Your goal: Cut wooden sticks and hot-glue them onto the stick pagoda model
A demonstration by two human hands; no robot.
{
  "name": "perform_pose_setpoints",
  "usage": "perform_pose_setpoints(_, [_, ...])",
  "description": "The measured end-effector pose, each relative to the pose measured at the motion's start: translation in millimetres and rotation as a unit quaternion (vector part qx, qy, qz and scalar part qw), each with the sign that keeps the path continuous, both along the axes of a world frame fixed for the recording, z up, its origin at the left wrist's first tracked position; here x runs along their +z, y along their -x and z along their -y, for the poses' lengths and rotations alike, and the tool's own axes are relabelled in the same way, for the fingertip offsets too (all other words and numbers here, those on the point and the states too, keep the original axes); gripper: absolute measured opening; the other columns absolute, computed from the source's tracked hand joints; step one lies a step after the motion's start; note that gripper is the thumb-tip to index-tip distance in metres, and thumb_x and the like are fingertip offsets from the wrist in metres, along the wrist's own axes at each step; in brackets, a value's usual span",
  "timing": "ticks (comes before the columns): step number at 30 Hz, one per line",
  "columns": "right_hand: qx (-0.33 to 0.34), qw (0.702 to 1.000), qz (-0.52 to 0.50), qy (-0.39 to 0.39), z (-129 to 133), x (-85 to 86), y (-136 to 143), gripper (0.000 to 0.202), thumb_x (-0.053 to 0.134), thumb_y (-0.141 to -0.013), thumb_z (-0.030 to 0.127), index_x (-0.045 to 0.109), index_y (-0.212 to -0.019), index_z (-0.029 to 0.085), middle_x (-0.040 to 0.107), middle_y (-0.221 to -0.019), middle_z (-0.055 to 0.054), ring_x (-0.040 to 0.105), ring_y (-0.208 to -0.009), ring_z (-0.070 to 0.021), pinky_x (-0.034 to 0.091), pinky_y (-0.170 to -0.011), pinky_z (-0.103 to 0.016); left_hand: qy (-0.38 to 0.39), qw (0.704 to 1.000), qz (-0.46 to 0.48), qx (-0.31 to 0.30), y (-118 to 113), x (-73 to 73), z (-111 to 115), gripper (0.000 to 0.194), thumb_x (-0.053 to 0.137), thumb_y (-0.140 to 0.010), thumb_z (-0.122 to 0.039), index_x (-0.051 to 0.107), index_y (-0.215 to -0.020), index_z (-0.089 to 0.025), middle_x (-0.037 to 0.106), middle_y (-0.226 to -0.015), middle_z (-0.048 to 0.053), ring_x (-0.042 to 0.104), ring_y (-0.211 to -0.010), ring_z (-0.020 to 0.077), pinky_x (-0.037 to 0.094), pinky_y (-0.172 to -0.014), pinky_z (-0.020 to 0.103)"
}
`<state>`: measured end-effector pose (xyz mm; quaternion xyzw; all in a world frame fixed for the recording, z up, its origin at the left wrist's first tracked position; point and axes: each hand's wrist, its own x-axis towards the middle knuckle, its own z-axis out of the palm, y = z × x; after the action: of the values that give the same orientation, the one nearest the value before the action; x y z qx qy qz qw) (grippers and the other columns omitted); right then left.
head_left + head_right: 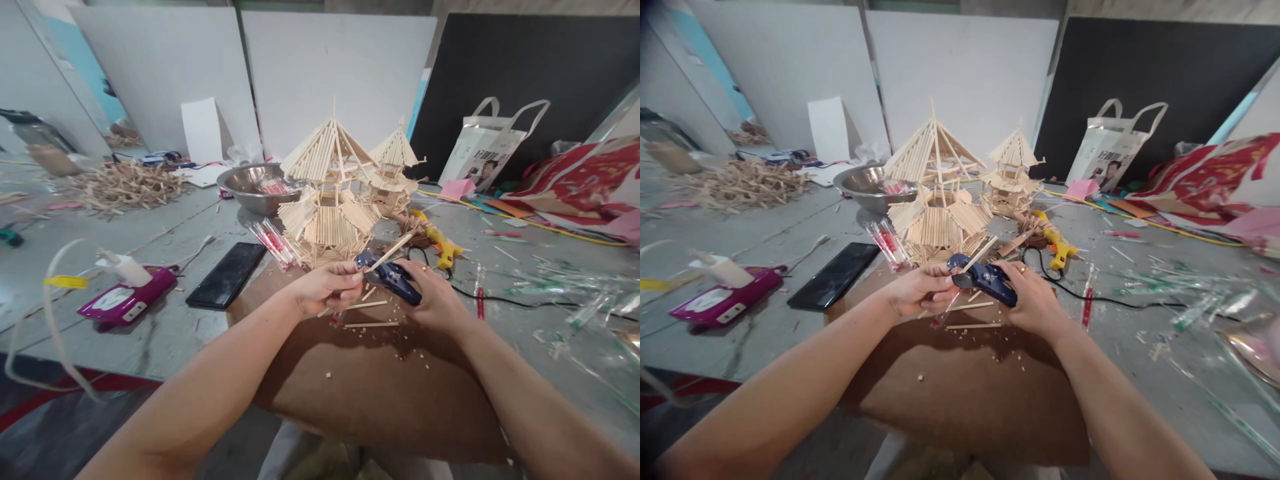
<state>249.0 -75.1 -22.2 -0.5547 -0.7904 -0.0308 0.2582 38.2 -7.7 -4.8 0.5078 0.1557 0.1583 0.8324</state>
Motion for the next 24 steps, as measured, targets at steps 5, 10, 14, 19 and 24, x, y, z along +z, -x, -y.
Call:
perform_pose_setpoints(5, [-0.002,0.999,0.036,-0.031,1,2.2,-2,0.050,0.051,-0.064,0.025,0.039,-0.112,0.021,0.053,-0.101,-0.008,0.053,-0.087,-0.0215,0.040,-0.071,-0.031,0.005,1.000,-0.020,-0.001,-1,0.8,0,0.013,0.055,-0.070,-0.021,0.045,-0.067,-0.014,0.039,-0.044,-0.006,0.024,-0.033,0.0008,0.012,-0.031,0.013])
perform_pose_setpoints(10, [-0.015,0.997,0.065,-0.027,2,2.2,-3,0.049,0.050,-0.063,0.022,0.040,-0.111,0.021,0.056,-0.096,-0.006,0.055,-0.082,-0.0207,0.040,-0.066,-0.029,-0.008,1.000,-0.018,-0.004,-2,1.2,0,0.016,0.056,-0.069,-0.023,0.044,-0.065,-0.014,0.041,-0.045,-0.006,0.024,-0.032,0.0005,0.012,-0.031,0.013])
perform_pose_setpoints(14, [-0.032,0.996,0.077,0.004,2,2.8,-2,0.050,0.050,-0.063,0.023,0.040,-0.112,0.020,0.057,-0.098,-0.007,0.056,-0.082,-0.0217,0.041,-0.065,-0.030,-0.038,0.999,-0.022,0.004,-2,1.1,0,0.018,0.056,-0.069,-0.027,0.046,-0.064,-0.013,0.041,-0.046,-0.006,0.025,-0.032,0.0006,0.012,-0.031,0.015])
perform_pose_setpoints(19, [-0.048,0.996,0.063,0.043,2,0.1,0,0.050,0.049,-0.064,0.022,0.041,-0.113,0.020,0.056,-0.104,-0.007,0.054,-0.090,-0.0222,0.040,-0.070,-0.030,-0.093,0.994,-0.041,0.036,-5,2.7,0,0.017,0.052,-0.072,-0.030,0.050,-0.072,-0.013,0.040,-0.046,-0.005,0.025,-0.035,0.0016,0.011,-0.032,0.015])
perform_pose_setpoints(24, [-0.116,0.990,0.050,0.062,0,-6.9,8,0.049,0.046,-0.063,0.018,0.044,-0.112,0.013,0.056,-0.104,-0.012,0.054,-0.091,-0.0243,0.040,-0.074,-0.033,-0.245,0.952,-0.082,0.162,-14,-1.6,3,0.020,0.044,-0.077,-0.033,0.046,-0.069,-0.015,0.036,-0.043,-0.007,0.025,-0.035,0.0023,0.017,-0.036,0.016])
